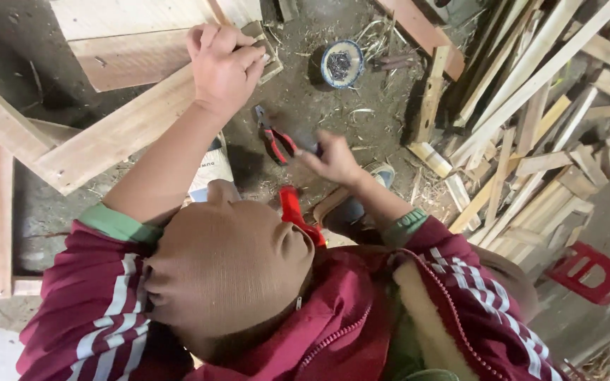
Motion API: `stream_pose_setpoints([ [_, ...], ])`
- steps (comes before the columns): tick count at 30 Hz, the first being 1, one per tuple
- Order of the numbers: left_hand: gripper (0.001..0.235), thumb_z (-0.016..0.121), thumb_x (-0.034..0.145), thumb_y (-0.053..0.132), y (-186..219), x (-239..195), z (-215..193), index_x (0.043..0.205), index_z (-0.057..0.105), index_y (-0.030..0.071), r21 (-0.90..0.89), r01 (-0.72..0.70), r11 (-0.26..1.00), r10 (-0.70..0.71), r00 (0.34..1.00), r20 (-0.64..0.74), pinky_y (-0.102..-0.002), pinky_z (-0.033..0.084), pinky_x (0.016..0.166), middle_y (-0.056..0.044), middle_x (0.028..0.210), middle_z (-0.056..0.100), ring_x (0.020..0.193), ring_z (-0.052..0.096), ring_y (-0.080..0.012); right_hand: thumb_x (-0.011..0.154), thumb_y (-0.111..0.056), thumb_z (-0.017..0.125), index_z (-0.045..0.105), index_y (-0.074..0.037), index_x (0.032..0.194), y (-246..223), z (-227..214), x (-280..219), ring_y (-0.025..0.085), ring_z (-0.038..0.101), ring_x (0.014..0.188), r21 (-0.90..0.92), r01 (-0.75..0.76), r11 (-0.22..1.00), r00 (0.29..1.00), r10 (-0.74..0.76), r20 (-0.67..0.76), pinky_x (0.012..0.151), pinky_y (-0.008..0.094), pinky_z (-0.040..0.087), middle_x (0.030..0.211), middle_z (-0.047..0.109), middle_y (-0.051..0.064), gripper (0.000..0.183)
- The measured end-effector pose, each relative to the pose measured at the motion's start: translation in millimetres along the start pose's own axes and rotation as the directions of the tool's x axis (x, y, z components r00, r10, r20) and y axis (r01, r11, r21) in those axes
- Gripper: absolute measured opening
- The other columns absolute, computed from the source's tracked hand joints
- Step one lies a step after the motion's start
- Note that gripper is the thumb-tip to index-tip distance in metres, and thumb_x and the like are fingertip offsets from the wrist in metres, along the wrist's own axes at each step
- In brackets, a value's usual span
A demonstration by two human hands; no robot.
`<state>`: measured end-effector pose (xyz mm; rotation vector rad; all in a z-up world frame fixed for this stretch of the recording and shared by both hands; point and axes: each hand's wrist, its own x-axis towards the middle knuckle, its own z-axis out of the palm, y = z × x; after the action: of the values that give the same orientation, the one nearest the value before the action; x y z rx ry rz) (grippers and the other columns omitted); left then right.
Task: The person sits on the ground assembling wooden frame pieces, hammering nails into the joints. They take nails from a small bowl, position a wooden strip across the frame, hammer nails in, and press or reposition the pieces between nails.
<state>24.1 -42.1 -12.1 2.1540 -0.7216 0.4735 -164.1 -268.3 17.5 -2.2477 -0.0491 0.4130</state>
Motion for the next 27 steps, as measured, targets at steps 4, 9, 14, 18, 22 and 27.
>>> stream_pose_setpoints([
  [4, 0.011, 0.092, 0.081, 0.015, -7.0, -7.2, 8.4, 0.085, 0.083, 0.02, 0.03, 0.002, 1.0, -0.002, 1.0, 0.007, -0.04, 0.036, 0.1, 0.006, 0.097, 0.063, 0.094, 0.053, -0.0188, 0.092, -0.009, 0.068, 0.069, 0.002, 0.098, -75.0, -43.4, 25.4, 0.016, 0.051, 0.053, -0.004, 0.044, 0.999, 0.986, -0.044, -0.163, 0.051, 0.029, 0.045, 0.067, 0.06, 0.005, 0.012],
  [9, 0.024, 0.083, 0.076, 0.005, -5.5, -7.8, 17.0, 0.082, 0.081, 0.028, -0.069, 0.147, 0.987, -0.14, 0.986, 0.093, -0.039, 0.03, 0.105, 0.009, 0.091, 0.063, 0.096, 0.051, -0.0156, 0.096, -0.027, 0.065, 0.051, 0.008, 0.139, -101.8, -48.7, 53.1, 0.027, 0.063, 0.053, -0.185, -0.154, 0.971, 0.975, 0.12, -0.186, 0.049, 0.037, 0.05, 0.07, 0.069, 0.013, 0.057],
  [14, 0.013, 0.085, 0.082, 0.007, -4.4, -6.7, 7.8, 0.078, 0.074, 0.014, -0.02, 0.112, 0.994, -0.109, 0.988, 0.108, -0.042, 0.033, 0.102, 0.003, 0.096, 0.064, 0.1, 0.051, -0.0221, 0.095, -0.024, 0.07, 0.057, 0.006, 0.103, -118.6, -52.1, 57.9, 0.026, 0.059, 0.049, -0.225, -0.186, 0.956, 0.965, 0.135, -0.225, 0.044, 0.037, 0.048, 0.067, 0.064, 0.011, 0.034],
  [18, 0.012, 0.081, 0.082, 0.01, -0.1, -2.2, 6.9, 0.075, 0.075, 0.017, -0.013, 0.119, 0.993, -0.117, 0.986, 0.123, -0.039, 0.033, 0.102, 0.004, 0.094, 0.062, 0.098, 0.051, -0.0176, 0.093, -0.029, 0.07, 0.056, 0.005, 0.101, -113.6, -51.2, 63.4, 0.032, 0.063, 0.051, -0.266, -0.306, 0.914, 0.949, 0.271, -0.163, 0.048, 0.043, 0.051, 0.068, 0.067, 0.017, 0.038],
  [22, 0.022, 0.077, 0.074, 0.002, 0.3, -8.0, 10.0, 0.092, 0.068, 0.01, -0.111, 0.337, 0.935, -0.316, 0.933, 0.173, -0.037, 0.035, 0.094, 0.002, 0.092, 0.064, 0.105, 0.042, -0.025, 0.094, -0.026, 0.072, 0.054, 0.002, 0.088, -113.4, -53.0, 60.5, 0.026, 0.057, 0.048, -0.254, -0.236, 0.938, 0.957, 0.179, -0.228, 0.044, 0.038, 0.048, 0.065, 0.063, 0.013, 0.034],
  [27, 0.022, 0.081, 0.078, 0.007, -6.4, -5.9, 8.9, 0.094, 0.084, 0.022, -0.007, 0.149, 0.989, -0.144, 0.966, 0.217, -0.041, 0.026, 0.107, 0.008, 0.101, 0.066, 0.104, 0.05, -0.0173, 0.095, -0.034, 0.073, 0.054, 0.004, 0.101, -97.5, -45.0, 57.5, 0.04, 0.064, 0.055, -0.334, -0.205, 0.92, 0.974, 0.156, -0.167, 0.051, 0.047, 0.05, 0.07, 0.067, 0.019, 0.042],
])
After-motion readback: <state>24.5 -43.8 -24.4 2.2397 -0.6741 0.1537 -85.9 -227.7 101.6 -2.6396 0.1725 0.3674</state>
